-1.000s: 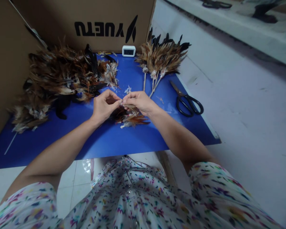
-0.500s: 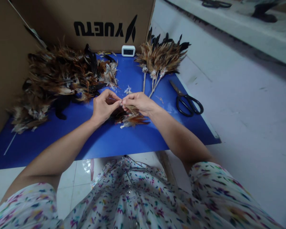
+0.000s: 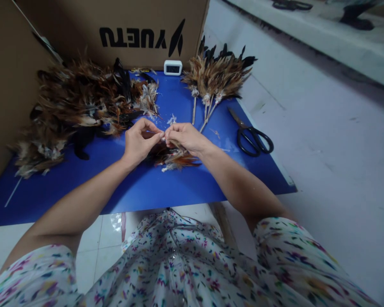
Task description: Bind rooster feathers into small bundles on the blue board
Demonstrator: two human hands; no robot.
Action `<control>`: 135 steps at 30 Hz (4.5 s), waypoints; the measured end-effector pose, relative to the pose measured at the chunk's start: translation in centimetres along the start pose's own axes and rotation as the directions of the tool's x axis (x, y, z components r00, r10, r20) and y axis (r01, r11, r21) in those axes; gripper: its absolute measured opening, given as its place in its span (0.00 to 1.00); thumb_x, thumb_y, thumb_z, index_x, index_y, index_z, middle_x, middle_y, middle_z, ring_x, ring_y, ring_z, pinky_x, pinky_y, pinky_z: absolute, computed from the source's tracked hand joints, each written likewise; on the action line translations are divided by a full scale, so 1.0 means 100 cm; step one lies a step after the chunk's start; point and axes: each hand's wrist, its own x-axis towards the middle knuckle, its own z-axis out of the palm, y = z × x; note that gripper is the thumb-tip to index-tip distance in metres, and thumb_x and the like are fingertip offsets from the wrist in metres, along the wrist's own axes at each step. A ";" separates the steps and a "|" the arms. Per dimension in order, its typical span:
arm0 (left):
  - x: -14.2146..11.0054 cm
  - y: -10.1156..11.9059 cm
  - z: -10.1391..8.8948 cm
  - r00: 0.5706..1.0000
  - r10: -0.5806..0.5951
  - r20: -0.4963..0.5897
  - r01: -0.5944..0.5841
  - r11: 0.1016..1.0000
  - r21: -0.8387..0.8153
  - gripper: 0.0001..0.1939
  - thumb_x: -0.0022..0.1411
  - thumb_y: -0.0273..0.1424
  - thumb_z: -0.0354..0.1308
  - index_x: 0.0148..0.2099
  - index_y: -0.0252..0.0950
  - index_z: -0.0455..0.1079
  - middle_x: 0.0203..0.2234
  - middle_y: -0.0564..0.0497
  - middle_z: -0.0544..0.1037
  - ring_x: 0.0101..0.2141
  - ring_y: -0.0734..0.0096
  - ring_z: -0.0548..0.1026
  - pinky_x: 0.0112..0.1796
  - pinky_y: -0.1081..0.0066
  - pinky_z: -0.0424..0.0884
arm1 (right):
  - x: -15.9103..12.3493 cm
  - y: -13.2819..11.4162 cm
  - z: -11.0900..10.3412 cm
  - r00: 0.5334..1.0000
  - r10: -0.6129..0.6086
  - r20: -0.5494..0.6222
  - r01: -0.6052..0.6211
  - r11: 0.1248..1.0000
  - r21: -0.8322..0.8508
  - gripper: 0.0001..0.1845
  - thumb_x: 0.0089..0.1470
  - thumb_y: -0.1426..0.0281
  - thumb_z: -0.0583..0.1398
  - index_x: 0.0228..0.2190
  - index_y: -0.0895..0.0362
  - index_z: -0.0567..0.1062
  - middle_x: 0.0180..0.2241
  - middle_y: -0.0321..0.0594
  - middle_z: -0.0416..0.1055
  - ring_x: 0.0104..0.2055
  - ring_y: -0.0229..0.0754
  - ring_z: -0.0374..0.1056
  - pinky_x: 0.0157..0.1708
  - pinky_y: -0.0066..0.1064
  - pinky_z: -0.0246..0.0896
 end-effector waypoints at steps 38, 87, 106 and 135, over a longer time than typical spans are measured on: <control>0.014 -0.012 -0.005 0.999 -0.040 -0.001 0.038 0.944 -0.328 0.22 0.47 0.31 0.72 0.35 0.39 0.60 0.25 0.57 0.75 0.26 0.73 0.78 0.34 0.69 0.79 | 0.004 -0.002 -0.015 0.996 -0.073 -0.043 0.067 0.990 -0.127 0.09 0.48 0.78 0.60 0.19 0.58 0.71 0.18 0.33 0.73 0.22 0.32 0.68 0.25 0.23 0.61; 0.018 -0.012 -0.019 0.970 -0.227 0.088 0.236 0.965 -0.112 0.17 0.49 0.43 0.70 0.31 0.34 0.77 0.20 0.53 0.76 0.21 0.74 0.74 0.27 0.72 0.73 | 0.019 -0.002 -0.035 0.973 0.023 -0.231 -0.014 0.999 0.039 0.12 0.56 0.82 0.57 0.24 0.58 0.70 0.19 0.32 0.71 0.20 0.30 0.67 0.22 0.22 0.60; 0.019 -0.006 -0.029 0.983 0.036 0.179 -0.101 0.923 0.370 0.12 0.60 0.38 0.59 0.28 0.38 0.77 0.20 0.53 0.73 0.25 0.71 0.70 0.30 0.71 0.62 | -0.019 -0.008 -0.025 0.883 -0.006 0.469 0.420 0.455 -0.786 0.03 0.45 0.76 0.66 0.25 0.56 0.78 0.24 0.33 0.68 0.26 0.35 0.58 0.30 0.30 0.47; -0.013 0.027 -0.008 0.660 -0.169 0.732 -0.495 0.634 0.594 0.44 0.52 0.51 0.67 0.65 0.36 0.61 0.56 0.35 0.67 0.53 0.43 0.69 0.52 0.50 0.71 | -0.004 -0.023 -0.084 0.990 0.124 0.063 0.015 0.356 -0.934 0.11 0.50 0.68 0.68 0.38 0.54 0.79 0.33 0.37 0.77 0.36 0.41 0.72 0.34 0.29 0.59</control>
